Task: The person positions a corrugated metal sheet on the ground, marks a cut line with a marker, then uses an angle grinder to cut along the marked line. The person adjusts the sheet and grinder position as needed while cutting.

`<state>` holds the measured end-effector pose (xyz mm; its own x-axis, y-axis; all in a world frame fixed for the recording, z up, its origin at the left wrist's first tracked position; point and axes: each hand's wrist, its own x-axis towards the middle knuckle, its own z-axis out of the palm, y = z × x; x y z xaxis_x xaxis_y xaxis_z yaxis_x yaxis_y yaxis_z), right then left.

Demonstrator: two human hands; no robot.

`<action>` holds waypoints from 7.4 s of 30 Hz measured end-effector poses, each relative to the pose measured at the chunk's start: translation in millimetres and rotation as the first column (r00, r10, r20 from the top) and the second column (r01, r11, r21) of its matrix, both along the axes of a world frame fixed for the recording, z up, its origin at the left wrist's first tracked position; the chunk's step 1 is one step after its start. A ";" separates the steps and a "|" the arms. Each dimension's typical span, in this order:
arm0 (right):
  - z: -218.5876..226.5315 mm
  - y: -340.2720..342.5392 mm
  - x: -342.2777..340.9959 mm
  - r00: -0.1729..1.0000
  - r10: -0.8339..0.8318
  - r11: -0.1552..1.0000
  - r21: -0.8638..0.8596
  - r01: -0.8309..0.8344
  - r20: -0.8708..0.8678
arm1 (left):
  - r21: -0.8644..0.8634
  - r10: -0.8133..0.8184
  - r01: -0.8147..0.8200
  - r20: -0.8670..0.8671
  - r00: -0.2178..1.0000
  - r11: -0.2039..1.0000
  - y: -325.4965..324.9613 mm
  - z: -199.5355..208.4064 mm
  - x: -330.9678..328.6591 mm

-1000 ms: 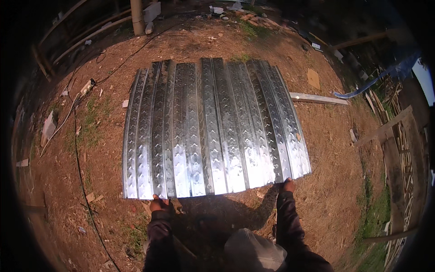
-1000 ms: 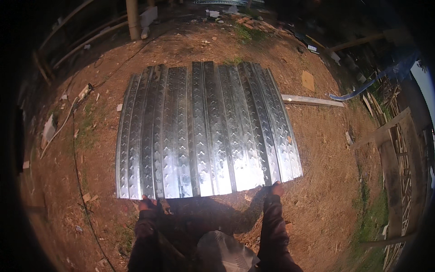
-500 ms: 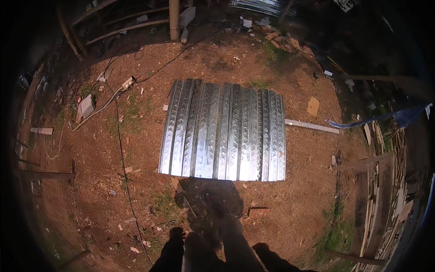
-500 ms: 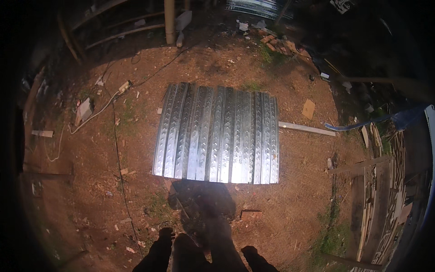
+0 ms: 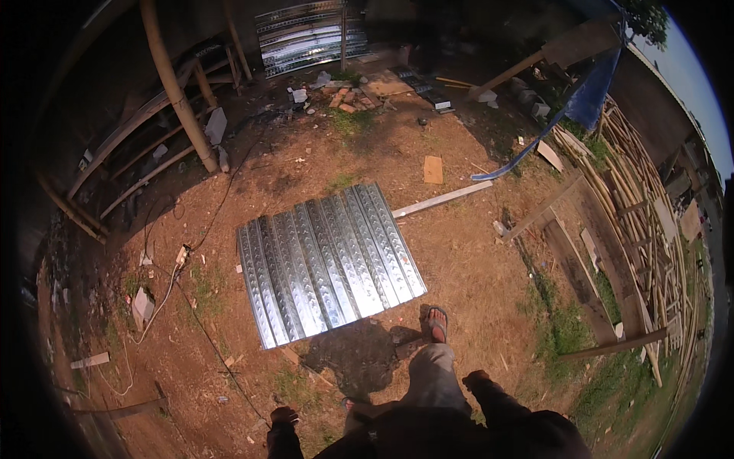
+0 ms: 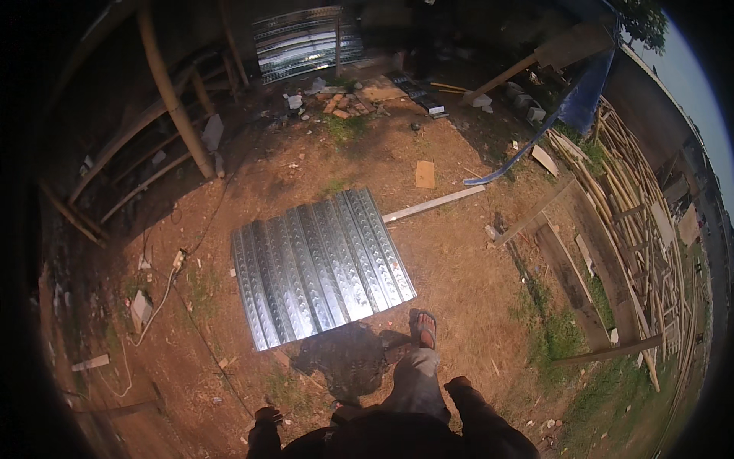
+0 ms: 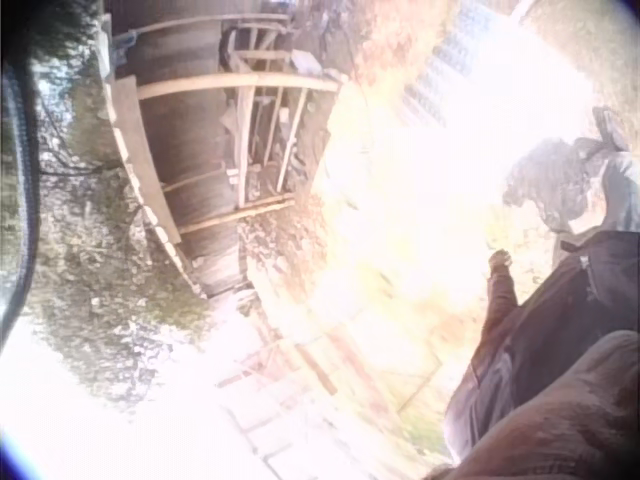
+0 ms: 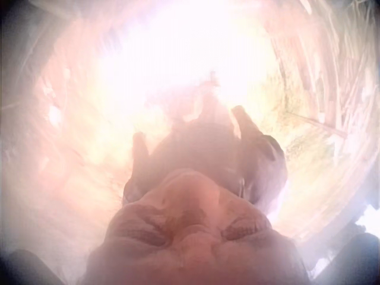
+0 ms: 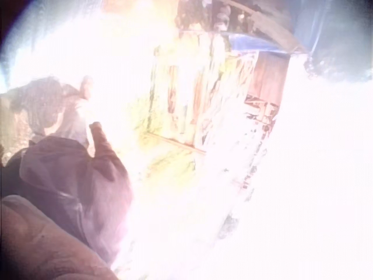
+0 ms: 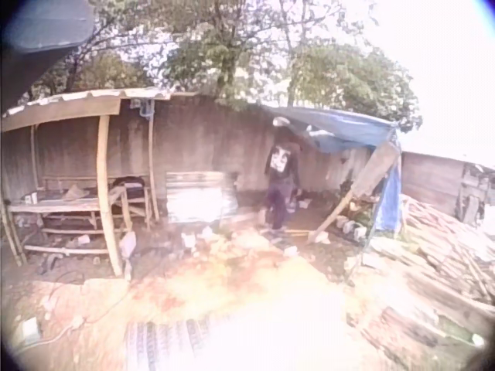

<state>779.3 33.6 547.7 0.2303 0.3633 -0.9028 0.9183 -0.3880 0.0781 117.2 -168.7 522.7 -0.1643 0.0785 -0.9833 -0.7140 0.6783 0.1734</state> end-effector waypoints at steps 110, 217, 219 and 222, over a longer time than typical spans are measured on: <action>-548.1 2070.1 47.6 0.137 0.991 0.096 0.744 -0.661 -0.006 | -0.253 0.084 -0.603 -0.877 0.473 0.757 1602.6 -481.9 558.5; -446.8 580.3 -1087.7 -0.586 0.760 -0.181 0.774 -0.606 -0.281 | 0.258 0.937 -0.941 0.325 -0.130 -0.220 836.0 -89.9 -202.8; -450.9 584.2 -1084.5 -0.574 0.765 -0.182 0.758 -0.627 -0.292 | 0.258 0.940 -0.944 0.321 -0.118 -0.206 836.1 -90.1 -204.4; -454.8 584.2 -1086.0 -0.597 0.756 -0.113 0.845 -0.523 -0.269 | 0.256 0.938 -0.942 0.320 -0.129 -0.217 835.7 -90.2 -205.8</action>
<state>-306.6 617.8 92.9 -0.8765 -0.4492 -0.1730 -0.2977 0.7883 -0.5384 -88.6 666.9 432.5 -0.3573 0.0933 -0.9293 -0.4933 -0.8637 0.1030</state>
